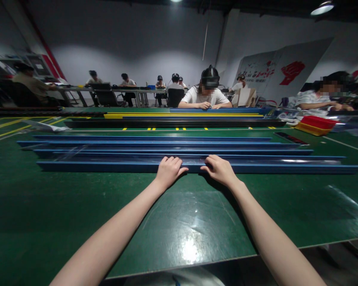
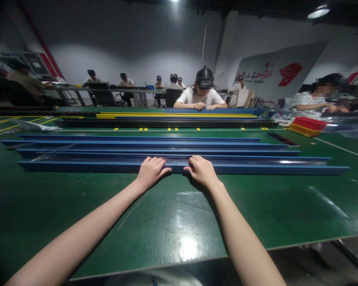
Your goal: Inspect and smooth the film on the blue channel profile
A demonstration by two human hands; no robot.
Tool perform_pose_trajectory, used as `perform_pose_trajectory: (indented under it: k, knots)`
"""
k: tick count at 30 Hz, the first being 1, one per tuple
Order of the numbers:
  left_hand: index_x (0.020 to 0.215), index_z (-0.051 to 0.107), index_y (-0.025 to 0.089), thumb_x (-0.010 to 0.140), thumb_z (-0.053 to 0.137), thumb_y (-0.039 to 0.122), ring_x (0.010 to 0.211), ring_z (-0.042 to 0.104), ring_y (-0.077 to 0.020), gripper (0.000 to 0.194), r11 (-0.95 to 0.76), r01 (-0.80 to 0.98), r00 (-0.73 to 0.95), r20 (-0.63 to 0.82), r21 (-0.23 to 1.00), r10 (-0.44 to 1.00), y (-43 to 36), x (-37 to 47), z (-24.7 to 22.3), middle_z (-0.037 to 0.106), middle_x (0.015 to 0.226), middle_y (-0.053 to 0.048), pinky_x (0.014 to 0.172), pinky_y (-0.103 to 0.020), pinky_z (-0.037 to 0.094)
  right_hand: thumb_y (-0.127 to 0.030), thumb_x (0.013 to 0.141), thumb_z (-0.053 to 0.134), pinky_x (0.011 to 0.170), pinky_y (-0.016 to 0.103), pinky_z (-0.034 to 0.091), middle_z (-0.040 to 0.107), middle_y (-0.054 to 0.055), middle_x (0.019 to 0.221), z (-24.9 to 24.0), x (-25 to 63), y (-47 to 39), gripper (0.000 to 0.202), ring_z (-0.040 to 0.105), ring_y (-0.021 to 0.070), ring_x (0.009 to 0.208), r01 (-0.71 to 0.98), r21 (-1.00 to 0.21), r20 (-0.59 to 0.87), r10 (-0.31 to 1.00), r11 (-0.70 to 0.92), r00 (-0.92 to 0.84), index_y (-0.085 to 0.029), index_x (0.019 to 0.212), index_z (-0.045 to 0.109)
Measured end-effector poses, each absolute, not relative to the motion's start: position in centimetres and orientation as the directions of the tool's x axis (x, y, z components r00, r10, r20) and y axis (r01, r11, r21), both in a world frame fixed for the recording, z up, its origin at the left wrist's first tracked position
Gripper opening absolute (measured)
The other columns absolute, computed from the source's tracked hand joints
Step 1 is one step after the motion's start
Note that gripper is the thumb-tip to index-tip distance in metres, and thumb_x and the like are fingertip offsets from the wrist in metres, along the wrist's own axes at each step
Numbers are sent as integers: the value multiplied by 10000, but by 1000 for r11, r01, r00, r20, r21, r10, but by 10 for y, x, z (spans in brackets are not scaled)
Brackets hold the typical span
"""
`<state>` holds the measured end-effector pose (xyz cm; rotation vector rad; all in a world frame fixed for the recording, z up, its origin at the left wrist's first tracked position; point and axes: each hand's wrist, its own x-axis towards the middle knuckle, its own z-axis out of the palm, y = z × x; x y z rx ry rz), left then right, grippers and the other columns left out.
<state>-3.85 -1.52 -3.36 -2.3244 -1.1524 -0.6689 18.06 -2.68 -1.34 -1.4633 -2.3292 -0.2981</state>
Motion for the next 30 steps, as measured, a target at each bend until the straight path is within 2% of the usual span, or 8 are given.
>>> perform_pose_trajectory:
  k: [8,30]
  knots:
    - [794,571,153,839,442,485,718,533,-173,359,-545,821,525,604,-172,600,-14,-39,-35,638,760,-34,642,-303,276,-299,866,395,622,236,286,621,59,853,-8,172,-32,202,538,155,754,911,7,262,879,412,-399,-194,926,556]
    - [784,574,150,843,431,493,692,541,-181,376,-525,835,513,581,-167,632,-14,-38,-35,637,724,-55,617,-301,281,-284,878,378,700,236,341,627,72,999,-6,172,-32,259,555,167,884,895,0,238,869,446,-433,-192,1041,558]
